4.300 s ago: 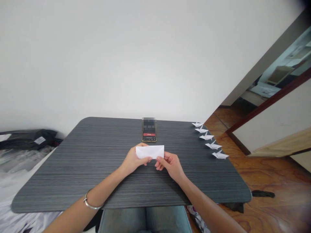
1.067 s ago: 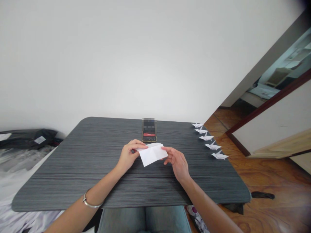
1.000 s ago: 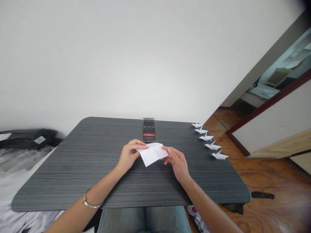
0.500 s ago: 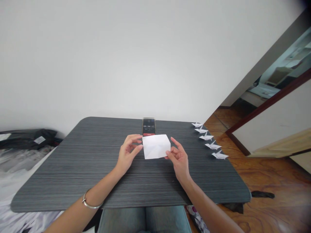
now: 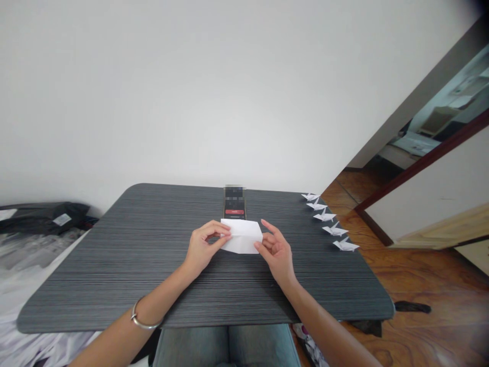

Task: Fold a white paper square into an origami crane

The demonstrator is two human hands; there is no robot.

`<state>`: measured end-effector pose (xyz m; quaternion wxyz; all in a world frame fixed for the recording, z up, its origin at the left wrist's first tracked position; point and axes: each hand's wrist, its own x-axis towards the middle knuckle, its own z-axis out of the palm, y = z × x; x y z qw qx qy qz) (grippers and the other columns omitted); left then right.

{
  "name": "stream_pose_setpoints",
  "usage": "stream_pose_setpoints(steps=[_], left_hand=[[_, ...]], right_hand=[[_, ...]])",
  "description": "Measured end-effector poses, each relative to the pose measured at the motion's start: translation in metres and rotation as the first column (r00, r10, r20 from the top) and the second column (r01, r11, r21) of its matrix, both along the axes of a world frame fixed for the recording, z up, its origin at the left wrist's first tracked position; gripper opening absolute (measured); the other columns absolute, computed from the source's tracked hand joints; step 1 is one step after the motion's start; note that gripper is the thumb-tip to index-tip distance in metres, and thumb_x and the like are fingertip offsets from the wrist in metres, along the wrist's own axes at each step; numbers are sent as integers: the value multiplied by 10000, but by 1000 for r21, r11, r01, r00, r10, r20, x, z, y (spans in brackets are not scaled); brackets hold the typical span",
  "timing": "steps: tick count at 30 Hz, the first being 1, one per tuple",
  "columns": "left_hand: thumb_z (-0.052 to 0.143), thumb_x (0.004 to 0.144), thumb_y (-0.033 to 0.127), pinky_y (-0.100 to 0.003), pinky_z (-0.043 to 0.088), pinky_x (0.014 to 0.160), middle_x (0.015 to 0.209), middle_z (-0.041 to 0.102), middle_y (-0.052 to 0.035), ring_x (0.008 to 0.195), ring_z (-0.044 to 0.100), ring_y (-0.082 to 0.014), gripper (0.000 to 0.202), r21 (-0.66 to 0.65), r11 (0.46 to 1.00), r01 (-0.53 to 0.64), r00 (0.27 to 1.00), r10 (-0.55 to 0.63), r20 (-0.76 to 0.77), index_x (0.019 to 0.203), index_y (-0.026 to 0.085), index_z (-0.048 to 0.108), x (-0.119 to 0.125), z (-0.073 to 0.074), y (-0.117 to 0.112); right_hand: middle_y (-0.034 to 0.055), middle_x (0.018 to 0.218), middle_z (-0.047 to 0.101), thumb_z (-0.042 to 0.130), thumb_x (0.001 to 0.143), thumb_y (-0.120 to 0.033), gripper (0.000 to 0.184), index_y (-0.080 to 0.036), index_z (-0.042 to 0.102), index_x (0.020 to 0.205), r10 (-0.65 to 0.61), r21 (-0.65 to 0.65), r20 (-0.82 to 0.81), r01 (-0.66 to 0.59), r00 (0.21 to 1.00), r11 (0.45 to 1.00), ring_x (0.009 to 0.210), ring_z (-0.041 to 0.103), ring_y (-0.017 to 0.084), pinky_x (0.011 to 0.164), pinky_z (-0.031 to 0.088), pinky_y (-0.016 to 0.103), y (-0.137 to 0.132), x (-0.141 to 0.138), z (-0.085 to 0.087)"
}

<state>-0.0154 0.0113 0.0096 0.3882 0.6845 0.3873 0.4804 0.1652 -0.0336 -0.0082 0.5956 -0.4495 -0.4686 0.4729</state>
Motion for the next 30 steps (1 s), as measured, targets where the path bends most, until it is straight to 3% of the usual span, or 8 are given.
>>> stream_pose_setpoints(steps=[4,7,11,14,19,21,25,30], left_hand=[[611,703,221,-265,481,681,824,627,-71,772,587,-163,77,8,996,87,996,-87,-23,684,156,646,1,1,-2],[606,708,221,-272,482,682,832,634,-73,772,591,-165,79,16,991,130,991,-130,-37,692,158,650,1,2,-3],[602,713,209,-282,479,697,822,644,-74,771,596,-167,78,45,987,154,987,-152,-54,709,162,664,0,3,-3],[608,707,189,-272,483,694,816,644,-70,769,597,-161,73,61,986,155,987,-153,-44,733,165,671,0,2,-3],[626,688,177,-252,498,659,808,640,-67,768,596,-156,57,40,996,84,994,-87,70,717,156,671,0,0,0],[636,678,173,-246,500,659,799,640,-64,760,599,-152,52,12,999,41,991,-43,127,710,153,671,0,-2,1],[652,658,175,-231,500,637,768,648,-46,707,607,-139,53,-62,998,14,984,-3,177,701,153,675,0,-4,1],[658,650,186,-222,493,621,766,656,-43,692,611,-138,66,-143,989,41,984,-15,179,700,143,670,3,-7,0]], right_hand=[[46,904,643,648,670,-268,400,-202,541,1049,37,2,-64,-37,997,999,809,589,185,726,459,307,1,0,4],[29,868,646,672,643,-264,267,-198,619,896,72,-34,-117,-76,991,997,772,585,178,697,456,291,3,2,3],[18,803,649,689,622,-263,237,-195,632,842,107,-89,-204,-127,973,988,684,587,161,627,461,274,4,3,1],[18,817,651,693,615,-265,273,-196,625,871,107,-97,-180,-125,978,987,688,589,160,627,466,269,4,2,2],[44,882,649,679,629,-271,377,-178,595,983,39,-21,23,-38,999,999,742,590,171,652,472,275,4,3,-6],[27,754,647,638,676,-278,358,-174,595,1015,-20,-11,174,22,984,1000,655,583,155,603,466,265,4,5,-10],[1,643,562,568,743,-278,217,-192,657,921,-127,110,500,82,856,991,535,518,116,506,414,228,2,7,-11],[-4,628,503,529,776,-267,169,-194,672,831,-186,212,661,57,727,976,506,457,99,473,362,211,0,5,-5]])
